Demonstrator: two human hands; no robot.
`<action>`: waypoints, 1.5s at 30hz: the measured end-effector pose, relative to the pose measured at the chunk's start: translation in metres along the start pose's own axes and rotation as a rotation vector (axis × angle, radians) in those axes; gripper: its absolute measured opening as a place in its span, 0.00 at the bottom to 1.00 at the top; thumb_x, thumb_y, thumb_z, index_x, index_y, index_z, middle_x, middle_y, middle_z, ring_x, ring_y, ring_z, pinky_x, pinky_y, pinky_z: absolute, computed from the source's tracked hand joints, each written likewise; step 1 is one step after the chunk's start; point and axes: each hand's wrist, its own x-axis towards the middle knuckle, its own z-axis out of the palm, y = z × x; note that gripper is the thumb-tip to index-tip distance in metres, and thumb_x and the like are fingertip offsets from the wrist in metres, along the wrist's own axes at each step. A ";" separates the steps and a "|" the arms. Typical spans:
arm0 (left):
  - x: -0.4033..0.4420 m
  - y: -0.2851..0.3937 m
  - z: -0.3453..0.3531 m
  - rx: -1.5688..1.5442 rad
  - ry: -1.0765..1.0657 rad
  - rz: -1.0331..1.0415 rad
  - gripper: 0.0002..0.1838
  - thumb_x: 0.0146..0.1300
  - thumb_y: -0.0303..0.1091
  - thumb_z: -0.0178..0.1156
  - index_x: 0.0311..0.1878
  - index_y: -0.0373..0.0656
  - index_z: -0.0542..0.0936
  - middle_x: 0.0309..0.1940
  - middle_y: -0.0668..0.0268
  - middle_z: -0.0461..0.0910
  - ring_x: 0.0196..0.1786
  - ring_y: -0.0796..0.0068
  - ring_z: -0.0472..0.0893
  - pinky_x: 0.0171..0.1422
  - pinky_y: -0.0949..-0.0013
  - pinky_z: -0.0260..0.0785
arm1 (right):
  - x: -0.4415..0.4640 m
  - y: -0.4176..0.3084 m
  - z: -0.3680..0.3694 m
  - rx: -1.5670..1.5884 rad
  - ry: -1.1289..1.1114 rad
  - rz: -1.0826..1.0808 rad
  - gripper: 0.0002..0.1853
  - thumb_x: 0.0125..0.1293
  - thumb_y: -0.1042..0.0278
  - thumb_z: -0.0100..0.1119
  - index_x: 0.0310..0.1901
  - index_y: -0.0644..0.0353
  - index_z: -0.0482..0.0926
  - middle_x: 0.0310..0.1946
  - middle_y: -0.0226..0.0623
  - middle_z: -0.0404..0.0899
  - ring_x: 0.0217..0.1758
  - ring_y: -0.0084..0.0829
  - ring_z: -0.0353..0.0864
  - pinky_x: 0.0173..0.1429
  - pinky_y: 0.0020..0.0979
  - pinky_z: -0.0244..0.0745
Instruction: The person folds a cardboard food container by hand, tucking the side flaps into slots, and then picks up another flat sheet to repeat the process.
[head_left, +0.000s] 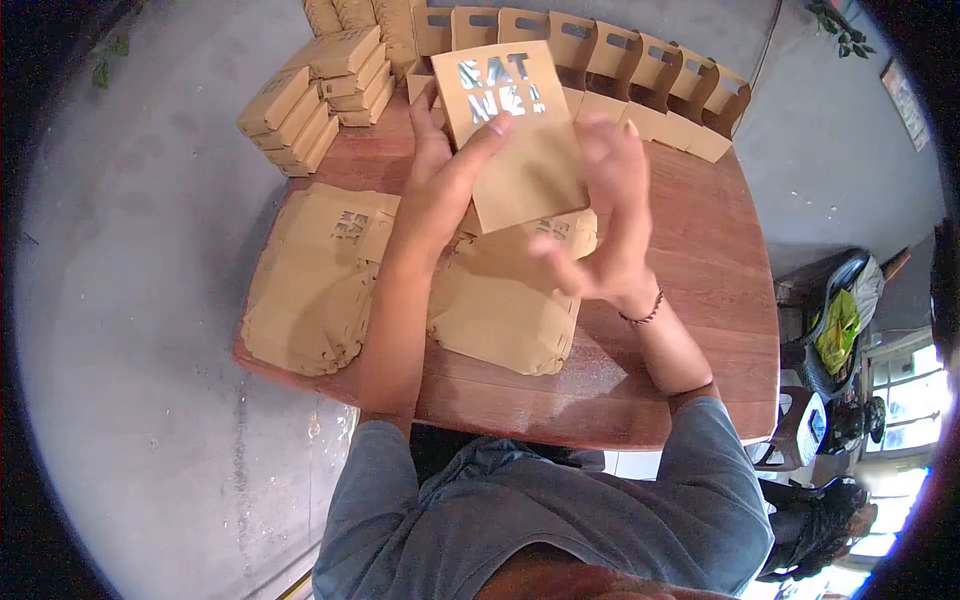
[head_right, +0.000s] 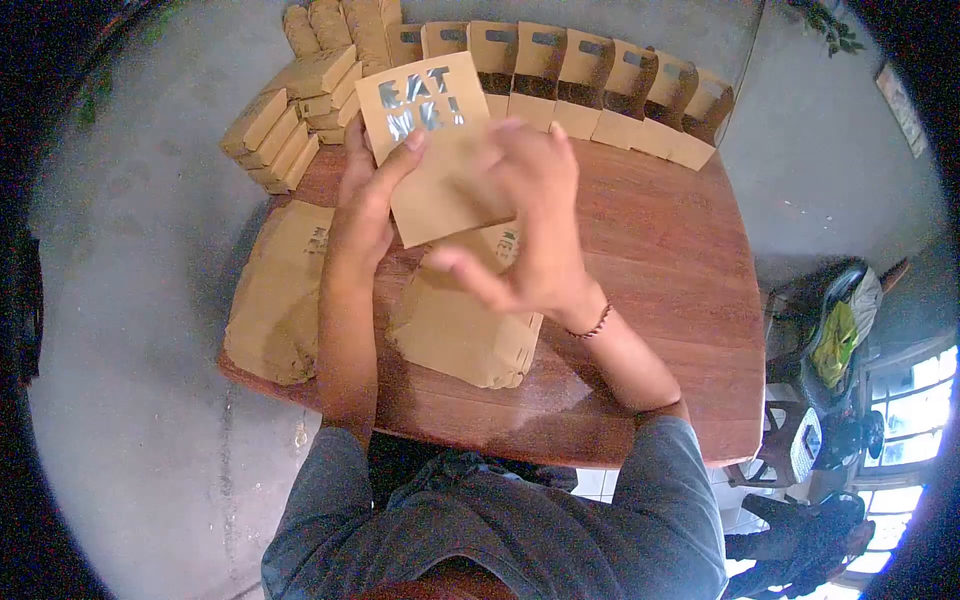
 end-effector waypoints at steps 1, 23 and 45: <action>0.000 0.001 0.000 0.005 0.008 0.020 0.45 0.66 0.36 0.65 0.73 0.33 0.44 0.61 0.52 0.71 0.63 0.65 0.73 0.67 0.66 0.67 | 0.006 -0.001 -0.001 0.037 0.066 0.100 0.33 0.65 0.59 0.65 0.66 0.65 0.65 0.56 0.51 0.76 0.61 0.43 0.76 0.69 0.46 0.65; -0.088 0.057 0.007 1.252 -0.452 0.357 0.38 0.64 0.56 0.59 0.67 0.35 0.68 0.62 0.47 0.72 0.66 0.52 0.71 0.68 0.36 0.58 | -0.026 0.102 0.275 0.662 -0.789 1.534 0.23 0.71 0.49 0.48 0.56 0.59 0.73 0.39 0.35 0.82 0.41 0.36 0.83 0.46 0.42 0.81; -0.082 0.073 -0.014 1.194 -0.469 0.321 0.38 0.63 0.57 0.58 0.68 0.38 0.67 0.61 0.53 0.71 0.63 0.55 0.72 0.68 0.40 0.59 | -0.028 0.070 0.394 0.178 -0.893 0.787 0.32 0.63 0.46 0.61 0.59 0.64 0.70 0.44 0.53 0.82 0.46 0.50 0.84 0.53 0.44 0.81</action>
